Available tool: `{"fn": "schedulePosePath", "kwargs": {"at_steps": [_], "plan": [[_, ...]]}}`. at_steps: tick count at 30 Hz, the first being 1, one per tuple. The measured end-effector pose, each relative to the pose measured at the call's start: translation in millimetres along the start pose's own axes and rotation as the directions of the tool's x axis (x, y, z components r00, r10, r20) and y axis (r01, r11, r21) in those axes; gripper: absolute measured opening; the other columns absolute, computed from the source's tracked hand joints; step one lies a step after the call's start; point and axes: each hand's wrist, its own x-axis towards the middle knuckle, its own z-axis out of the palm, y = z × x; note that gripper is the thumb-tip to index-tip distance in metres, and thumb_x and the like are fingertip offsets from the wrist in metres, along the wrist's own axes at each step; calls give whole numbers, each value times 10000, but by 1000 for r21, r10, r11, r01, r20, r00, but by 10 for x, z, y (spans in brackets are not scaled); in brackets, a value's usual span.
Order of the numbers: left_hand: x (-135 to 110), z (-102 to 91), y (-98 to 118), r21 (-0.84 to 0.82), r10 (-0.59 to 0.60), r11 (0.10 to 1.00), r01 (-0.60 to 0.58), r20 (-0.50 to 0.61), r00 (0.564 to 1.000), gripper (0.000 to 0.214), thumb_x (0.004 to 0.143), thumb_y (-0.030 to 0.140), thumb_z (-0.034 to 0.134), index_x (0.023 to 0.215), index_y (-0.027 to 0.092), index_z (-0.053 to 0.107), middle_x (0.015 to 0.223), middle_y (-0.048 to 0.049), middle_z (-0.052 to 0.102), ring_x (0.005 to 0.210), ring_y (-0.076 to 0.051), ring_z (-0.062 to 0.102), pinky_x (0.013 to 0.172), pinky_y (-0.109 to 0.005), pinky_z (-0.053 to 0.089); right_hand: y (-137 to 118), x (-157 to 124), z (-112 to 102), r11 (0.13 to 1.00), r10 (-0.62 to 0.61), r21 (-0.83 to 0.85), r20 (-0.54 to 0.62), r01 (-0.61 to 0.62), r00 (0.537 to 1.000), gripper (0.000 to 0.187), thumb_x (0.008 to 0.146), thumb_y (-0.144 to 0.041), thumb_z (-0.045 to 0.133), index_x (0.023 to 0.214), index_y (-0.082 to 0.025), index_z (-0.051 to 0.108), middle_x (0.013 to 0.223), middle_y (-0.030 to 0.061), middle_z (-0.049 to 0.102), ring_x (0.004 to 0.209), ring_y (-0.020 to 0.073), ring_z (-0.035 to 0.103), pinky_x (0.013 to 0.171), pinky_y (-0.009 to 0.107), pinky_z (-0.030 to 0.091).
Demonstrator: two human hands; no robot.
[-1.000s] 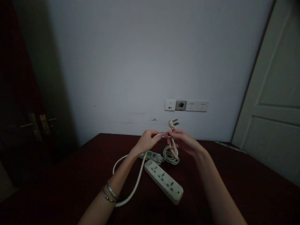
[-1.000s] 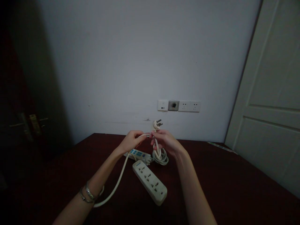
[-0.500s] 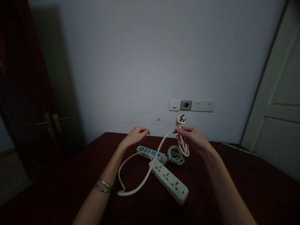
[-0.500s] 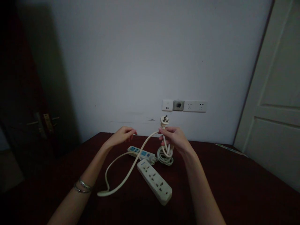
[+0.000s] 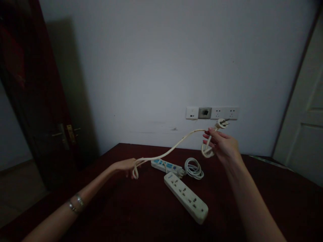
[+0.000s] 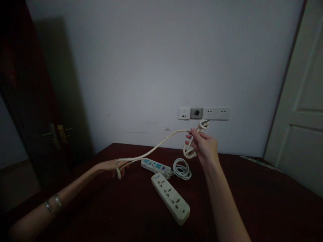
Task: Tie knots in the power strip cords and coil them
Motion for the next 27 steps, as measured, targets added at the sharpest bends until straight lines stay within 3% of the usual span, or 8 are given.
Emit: {"fn": "schedulePosePath", "kwargs": {"at_steps": [2,4,7,10,15,21,24,27], "plan": [[-115,-23,41,34,-10,999,10,-3,1000,493,789,589,449,904,143,623,717,-51,632,639,-156,571,578,-240,437,16,25,-17,999,-27,35,-42,28,999,212,589,-230,791,671,-112,636,724,59,656,629,151,646,495,233,587],[-237,-30,150,77,119,991,-114,-66,991,505,829,574,402,1074,172,585,960,-79,634,847,-176,579,749,-280,451,29,47,-38,996,-54,66,-88,60,995,211,595,-223,789,659,-108,624,718,51,646,629,148,649,495,229,587],[-399,-2,320,133,261,953,-271,92,961,576,766,552,539,1242,231,494,1199,-87,550,1086,-224,505,926,-350,384,42,71,-78,989,-102,96,-139,115,985,222,605,-231,784,663,-104,612,716,41,634,632,142,650,519,226,591],[-480,71,398,287,323,882,-373,206,924,570,684,470,675,1195,252,548,1319,-85,461,1201,-257,424,1003,-392,316,54,93,-120,981,-134,113,-178,155,975,238,603,-251,781,679,-97,617,728,40,626,656,137,651,562,223,593],[-423,157,437,330,393,860,-388,55,918,298,861,391,482,1038,226,655,1391,-76,416,1307,-234,323,1077,-418,209,68,133,-187,966,-203,110,-230,232,952,283,560,-284,795,657,-111,593,723,26,616,668,143,652,559,234,590],[-124,241,632,-210,322,907,-366,-216,922,449,831,514,474,963,112,628,1056,-150,657,987,-223,612,918,-395,422,-9,137,-336,898,-304,-377,-161,226,939,256,617,-351,729,703,-138,615,574,26,623,472,163,618,366,223,483],[122,361,733,-444,264,800,-403,-342,902,449,790,512,533,969,101,554,871,-132,673,747,-180,647,699,-314,493,-93,117,-365,753,-231,-644,-66,135,971,199,627,-322,715,660,-149,623,447,25,587,372,171,566,323,225,400],[387,481,808,-456,229,771,-444,-452,862,387,829,454,469,1034,125,487,785,-56,620,587,-107,588,558,-229,458,-173,69,-331,542,-231,-809,115,226,966,174,594,-279,730,534,-160,617,352,14,524,332,144,501,343,216,326]]}}
